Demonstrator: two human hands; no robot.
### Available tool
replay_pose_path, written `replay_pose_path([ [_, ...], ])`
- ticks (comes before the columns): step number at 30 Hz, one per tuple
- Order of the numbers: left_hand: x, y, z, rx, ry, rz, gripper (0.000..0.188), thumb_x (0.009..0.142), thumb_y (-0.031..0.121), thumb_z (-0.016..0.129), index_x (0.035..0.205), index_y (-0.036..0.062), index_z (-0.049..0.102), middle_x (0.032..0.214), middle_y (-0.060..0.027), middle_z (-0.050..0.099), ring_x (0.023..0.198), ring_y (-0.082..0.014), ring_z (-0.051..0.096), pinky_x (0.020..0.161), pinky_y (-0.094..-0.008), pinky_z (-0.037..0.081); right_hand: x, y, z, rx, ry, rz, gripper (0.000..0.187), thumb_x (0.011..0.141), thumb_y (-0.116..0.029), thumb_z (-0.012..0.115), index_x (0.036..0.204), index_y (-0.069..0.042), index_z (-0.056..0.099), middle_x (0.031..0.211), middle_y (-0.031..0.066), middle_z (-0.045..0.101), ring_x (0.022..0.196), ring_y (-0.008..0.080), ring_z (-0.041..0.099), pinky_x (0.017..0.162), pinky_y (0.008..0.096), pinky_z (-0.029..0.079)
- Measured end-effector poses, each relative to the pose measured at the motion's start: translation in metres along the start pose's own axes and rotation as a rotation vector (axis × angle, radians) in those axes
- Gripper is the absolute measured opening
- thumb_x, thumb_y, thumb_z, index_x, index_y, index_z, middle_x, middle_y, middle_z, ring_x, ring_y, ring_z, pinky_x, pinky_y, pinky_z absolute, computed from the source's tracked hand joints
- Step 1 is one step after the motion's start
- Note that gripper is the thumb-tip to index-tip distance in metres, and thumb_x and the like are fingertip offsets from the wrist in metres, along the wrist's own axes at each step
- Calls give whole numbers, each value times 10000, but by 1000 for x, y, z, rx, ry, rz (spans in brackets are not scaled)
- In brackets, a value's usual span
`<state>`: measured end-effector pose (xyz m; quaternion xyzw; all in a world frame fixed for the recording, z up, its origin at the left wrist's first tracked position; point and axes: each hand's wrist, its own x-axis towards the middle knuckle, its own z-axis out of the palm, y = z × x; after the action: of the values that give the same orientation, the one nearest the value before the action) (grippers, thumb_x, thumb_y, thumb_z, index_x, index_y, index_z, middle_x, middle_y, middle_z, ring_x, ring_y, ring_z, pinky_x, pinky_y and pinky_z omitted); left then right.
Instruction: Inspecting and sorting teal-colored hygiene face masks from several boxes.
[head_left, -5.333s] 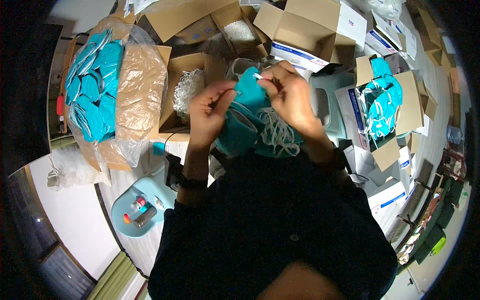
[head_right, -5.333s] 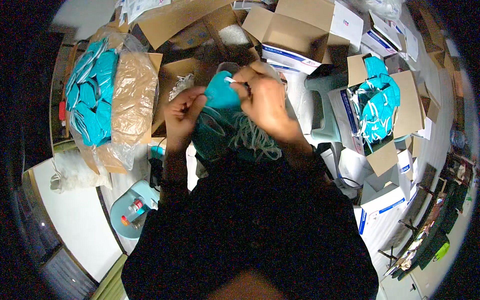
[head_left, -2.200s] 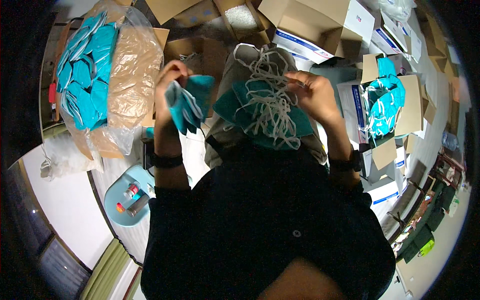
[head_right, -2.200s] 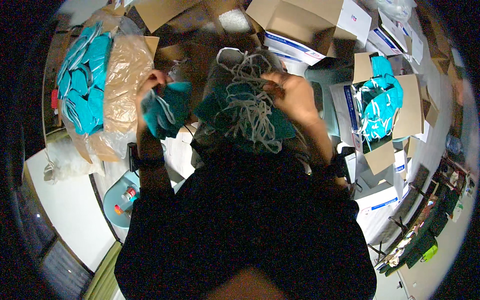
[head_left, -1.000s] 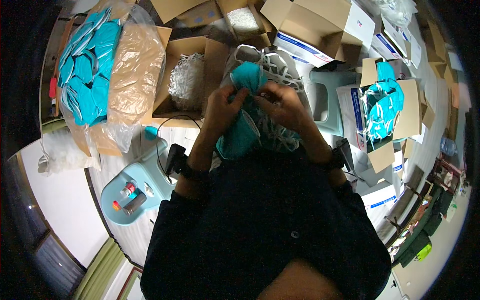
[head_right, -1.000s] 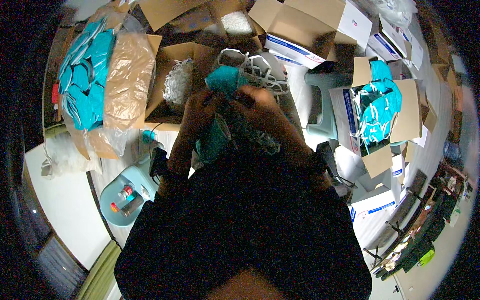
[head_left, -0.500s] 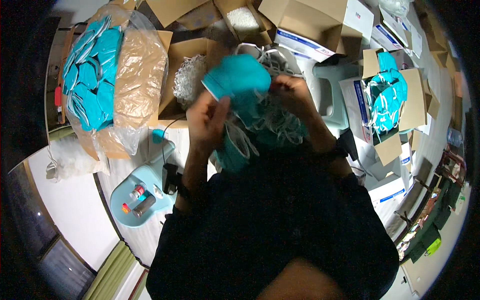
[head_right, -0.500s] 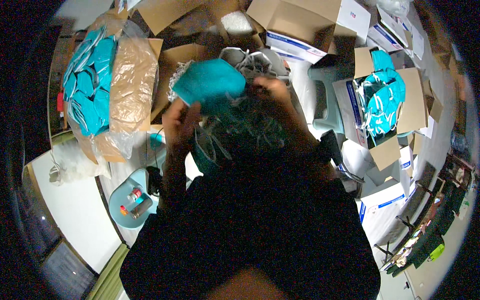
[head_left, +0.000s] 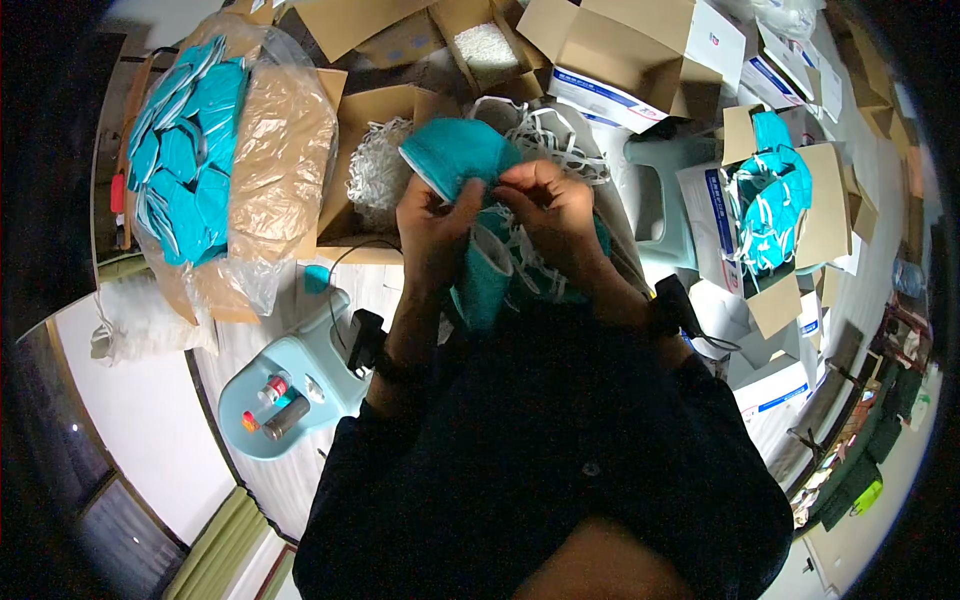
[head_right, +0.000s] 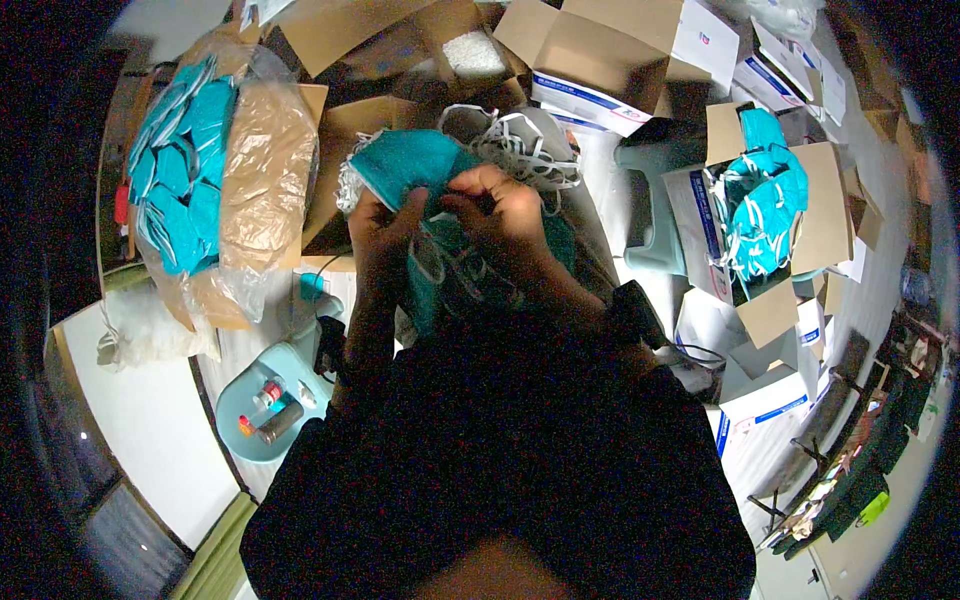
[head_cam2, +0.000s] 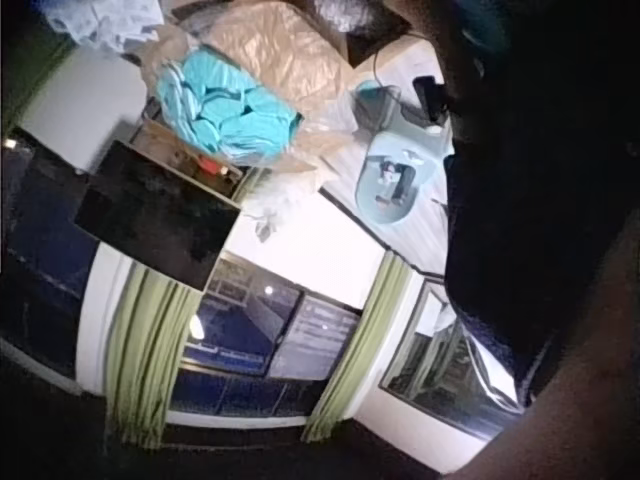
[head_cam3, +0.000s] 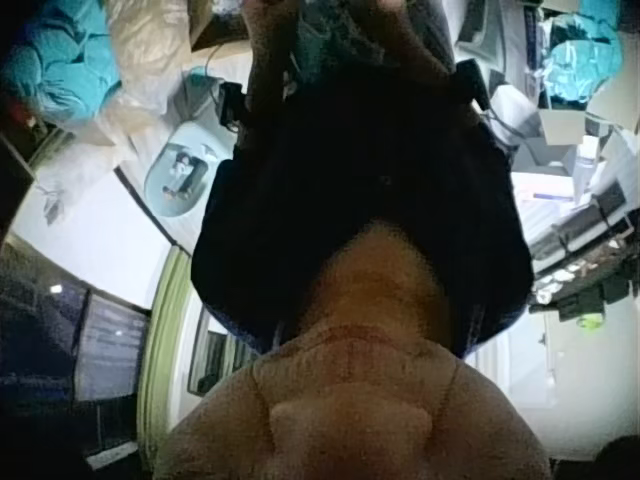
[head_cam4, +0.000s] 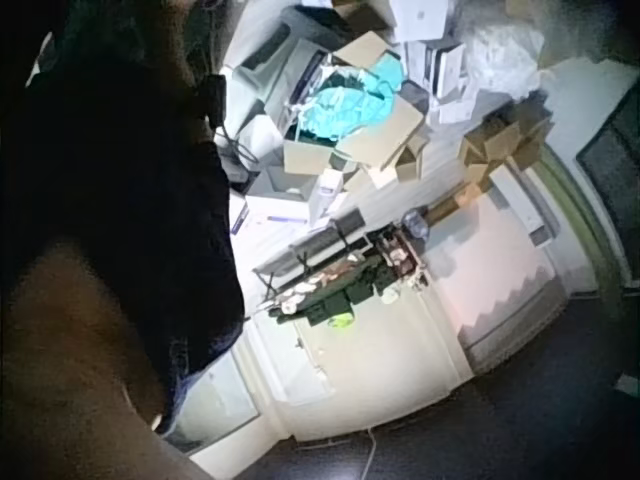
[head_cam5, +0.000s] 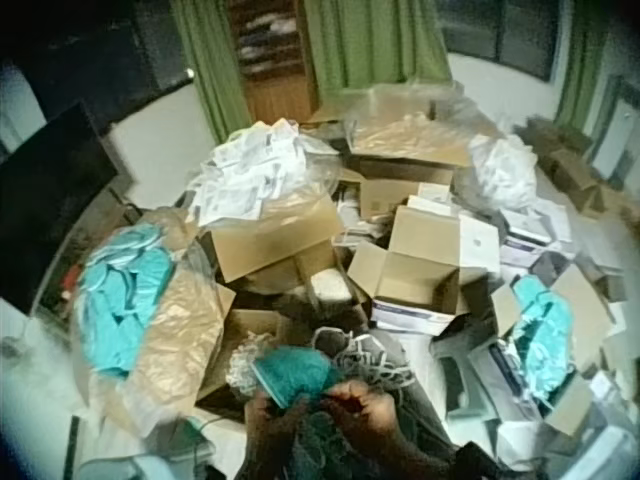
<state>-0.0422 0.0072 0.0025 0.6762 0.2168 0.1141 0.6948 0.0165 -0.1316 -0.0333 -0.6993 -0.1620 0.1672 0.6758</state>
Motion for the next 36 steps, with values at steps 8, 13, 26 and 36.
replay_pose_path([
  [8, -17, 9, -10, -109, -28, -58, 218, 808, 25, 663, 1017, 25, 602, 952, -69, 654, 872, -137, 610, 789, -295, 483, 25, 55, -40, -355, 147, -352, 58, 826, -1, 625, 773, -23, 612, 746, 39, 625, 694, 102, 590, 626, 251, 490],
  [13, -21, 34, -24, -284, -97, -358, 197, 829, 53, 647, 1015, 24, 589, 831, -48, 641, 713, -111, 618, 651, -252, 507, 24, 27, -56, -326, -42, -157, 305, 744, 55, 651, 1032, -40, 623, 912, 25, 601, 729, 66, 508, 652, 193, 413],
  [26, 1, 2, -25, 365, -149, 18, 268, 831, 220, 689, 992, 20, 613, 922, -85, 619, 699, -122, 584, 592, -247, 467, 39, 1, -47, 111, -167, 51, 75, 879, -54, 592, 937, -8, 596, 757, -9, 601, 708, 46, 516, 622, 210, 408],
  [36, 11, 15, -6, 617, -218, 396, 81, 816, 74, 649, 876, 24, 629, 687, -117, 553, 582, -215, 552, 526, -319, 423, 27, -20, -15, -104, -109, -153, 124, 820, -49, 675, 932, -25, 628, 798, 6, 582, 673, 49, 466, 603, 204, 391],
])
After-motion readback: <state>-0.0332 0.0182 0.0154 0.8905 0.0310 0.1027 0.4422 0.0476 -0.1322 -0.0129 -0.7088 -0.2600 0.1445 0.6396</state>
